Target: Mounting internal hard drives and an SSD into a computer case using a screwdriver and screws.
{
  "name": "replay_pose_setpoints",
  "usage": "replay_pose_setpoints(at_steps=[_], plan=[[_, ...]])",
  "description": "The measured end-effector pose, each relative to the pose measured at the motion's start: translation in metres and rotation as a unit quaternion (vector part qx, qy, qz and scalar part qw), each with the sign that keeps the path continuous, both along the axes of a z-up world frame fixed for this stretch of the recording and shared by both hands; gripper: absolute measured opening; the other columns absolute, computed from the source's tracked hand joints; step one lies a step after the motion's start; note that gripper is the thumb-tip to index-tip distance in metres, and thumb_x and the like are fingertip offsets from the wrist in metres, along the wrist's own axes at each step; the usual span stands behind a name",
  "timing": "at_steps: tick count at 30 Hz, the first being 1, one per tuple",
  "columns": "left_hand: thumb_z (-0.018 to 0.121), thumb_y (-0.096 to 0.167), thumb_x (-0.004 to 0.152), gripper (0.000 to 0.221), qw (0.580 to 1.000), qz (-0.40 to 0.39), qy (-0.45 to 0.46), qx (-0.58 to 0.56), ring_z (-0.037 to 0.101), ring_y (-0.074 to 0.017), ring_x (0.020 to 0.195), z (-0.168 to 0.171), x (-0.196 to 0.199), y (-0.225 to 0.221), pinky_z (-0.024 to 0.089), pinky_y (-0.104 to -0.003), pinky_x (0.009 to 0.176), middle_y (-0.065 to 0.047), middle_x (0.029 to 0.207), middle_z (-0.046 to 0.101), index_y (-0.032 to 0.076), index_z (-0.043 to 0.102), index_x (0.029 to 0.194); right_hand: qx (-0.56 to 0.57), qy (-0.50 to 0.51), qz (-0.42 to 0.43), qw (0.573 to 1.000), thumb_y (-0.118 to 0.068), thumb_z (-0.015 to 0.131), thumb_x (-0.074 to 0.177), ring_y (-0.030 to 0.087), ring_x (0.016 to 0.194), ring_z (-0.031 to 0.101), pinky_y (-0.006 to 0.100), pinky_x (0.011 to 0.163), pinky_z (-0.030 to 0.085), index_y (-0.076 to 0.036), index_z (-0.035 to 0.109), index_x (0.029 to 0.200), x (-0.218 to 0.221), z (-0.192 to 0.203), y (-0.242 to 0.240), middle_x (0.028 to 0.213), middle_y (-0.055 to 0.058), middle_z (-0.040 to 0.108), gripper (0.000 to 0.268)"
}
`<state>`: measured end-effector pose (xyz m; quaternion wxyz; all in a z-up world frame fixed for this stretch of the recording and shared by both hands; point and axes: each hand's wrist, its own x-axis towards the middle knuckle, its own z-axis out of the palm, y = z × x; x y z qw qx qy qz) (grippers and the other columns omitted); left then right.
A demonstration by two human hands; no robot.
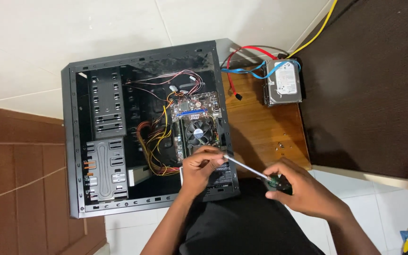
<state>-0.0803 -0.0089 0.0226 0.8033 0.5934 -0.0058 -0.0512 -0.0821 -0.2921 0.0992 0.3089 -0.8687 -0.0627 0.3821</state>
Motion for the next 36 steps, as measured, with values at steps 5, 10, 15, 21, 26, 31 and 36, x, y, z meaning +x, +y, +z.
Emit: replay_pose_setpoints(at_steps=[5,10,15,21,26,31,36], plan=[[0.073,-0.005,0.089,0.015,0.999,-0.023,-0.012,-0.026,0.072,-0.0201,0.092,0.002,-0.003,-0.004,0.063,-0.029,0.090,-0.011,0.105,0.070,0.003,0.077,0.101,-0.002,-0.006,-0.009,1.000,-0.029,0.077,0.087,0.008,0.065,0.066,0.028,0.061,0.046,-0.024,0.070,0.100,0.003,0.012,-0.002,0.075,-0.007,0.072,0.016],[0.074,-0.002,0.089,0.013,0.999,-0.006,-0.007,-0.031,0.072,-0.0200,0.088,0.000,-0.007,0.002,0.061,-0.027,0.082,-0.014,0.104,0.072,0.000,0.075,0.102,-0.016,-0.013,0.018,1.000,-0.040,0.068,0.087,0.007,0.074,0.079,0.027,0.062,0.057,-0.029,0.069,0.126,0.003,0.015,-0.003,0.095,-0.008,0.083,0.040],[0.073,-0.005,0.089,0.012,0.997,0.005,0.013,-0.074,0.073,-0.0226,0.089,-0.006,-0.008,0.003,0.062,-0.028,0.085,-0.015,0.107,0.070,-0.005,0.073,0.101,-0.060,-0.044,0.011,0.997,-0.033,0.070,0.087,0.011,0.058,0.075,0.029,0.055,0.056,-0.033,0.067,0.132,0.002,0.026,0.003,0.116,-0.010,0.081,0.045],[0.073,-0.005,0.089,0.012,1.000,0.001,-0.005,-0.028,0.071,-0.0183,0.086,0.000,-0.007,0.002,0.062,-0.024,0.080,-0.014,0.105,0.071,-0.001,0.075,0.101,-0.075,-0.031,0.023,0.996,-0.036,0.068,0.089,0.009,0.046,0.062,0.028,0.048,0.045,-0.035,0.065,0.134,-0.001,0.022,-0.001,0.096,-0.006,0.084,0.045],[0.074,-0.007,0.088,0.016,0.999,-0.001,-0.008,0.032,0.064,-0.0131,0.082,0.003,-0.009,0.000,0.053,-0.022,0.073,-0.008,0.104,0.071,0.004,0.078,0.099,-0.082,-0.064,0.022,0.994,-0.040,0.068,0.086,0.011,0.047,0.070,0.030,0.047,0.053,-0.034,0.068,0.129,-0.002,0.029,-0.002,0.109,-0.009,0.083,0.043],[0.073,-0.010,0.087,0.023,0.996,-0.020,-0.029,0.081,0.064,-0.0126,0.084,0.009,-0.010,-0.005,0.052,-0.022,0.075,-0.005,0.103,0.073,0.008,0.079,0.099,-0.148,-0.055,0.056,0.986,-0.049,0.064,0.088,0.010,0.060,0.073,0.029,0.058,0.055,-0.039,0.065,0.132,-0.001,0.037,-0.007,0.104,-0.010,0.081,0.045],[0.072,-0.011,0.085,0.024,0.987,-0.031,-0.072,0.142,0.064,-0.0111,0.078,0.006,-0.010,-0.005,0.051,-0.022,0.069,-0.003,0.103,0.075,0.009,0.079,0.097,-0.216,-0.007,0.107,0.971,-0.046,0.060,0.093,0.005,0.082,0.072,0.031,0.076,0.055,-0.044,0.058,0.137,0.005,0.039,-0.008,0.124,-0.018,0.057,0.044]])
